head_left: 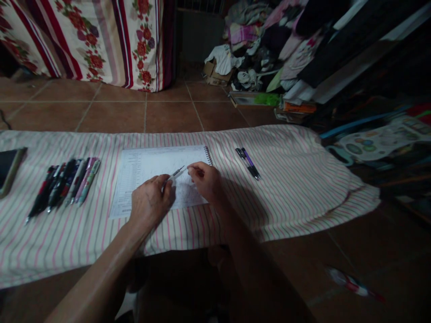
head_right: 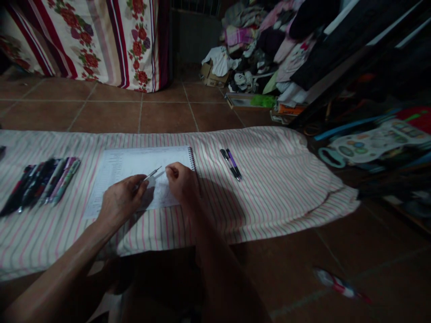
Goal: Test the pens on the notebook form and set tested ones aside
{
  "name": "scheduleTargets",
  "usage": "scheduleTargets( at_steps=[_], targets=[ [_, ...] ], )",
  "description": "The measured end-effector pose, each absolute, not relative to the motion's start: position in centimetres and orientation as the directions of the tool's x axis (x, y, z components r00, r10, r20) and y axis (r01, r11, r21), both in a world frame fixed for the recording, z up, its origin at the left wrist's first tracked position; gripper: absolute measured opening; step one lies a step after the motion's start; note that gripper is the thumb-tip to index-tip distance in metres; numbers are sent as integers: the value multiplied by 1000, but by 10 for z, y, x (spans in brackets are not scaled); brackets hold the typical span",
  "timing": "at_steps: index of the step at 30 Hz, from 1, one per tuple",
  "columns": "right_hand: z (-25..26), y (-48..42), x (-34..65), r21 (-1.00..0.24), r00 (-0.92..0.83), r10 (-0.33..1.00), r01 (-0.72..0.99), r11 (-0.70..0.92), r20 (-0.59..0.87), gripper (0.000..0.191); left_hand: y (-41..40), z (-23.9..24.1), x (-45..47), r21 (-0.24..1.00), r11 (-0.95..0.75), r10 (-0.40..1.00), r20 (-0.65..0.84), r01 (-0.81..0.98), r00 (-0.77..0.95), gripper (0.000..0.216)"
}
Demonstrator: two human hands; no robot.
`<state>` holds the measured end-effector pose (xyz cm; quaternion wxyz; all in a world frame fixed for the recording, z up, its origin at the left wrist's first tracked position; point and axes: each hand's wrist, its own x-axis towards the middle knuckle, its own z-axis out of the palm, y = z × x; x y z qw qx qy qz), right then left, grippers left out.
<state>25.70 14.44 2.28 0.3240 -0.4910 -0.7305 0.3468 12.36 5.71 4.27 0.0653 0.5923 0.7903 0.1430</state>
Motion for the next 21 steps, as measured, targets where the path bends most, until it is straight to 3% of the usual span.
scheduleTargets(
  at_steps=[10, 21],
  targets=[
    [24, 133, 242, -967, -338, 928, 247, -71, -154, 22, 56, 39, 123, 315, 222, 958, 106, 923, -266, 33],
    [26, 131, 239, -980, -310, 933, 134, -144, -180, 23, 56, 38, 123, 325, 193, 964, 113, 926, -241, 31]
  ],
)
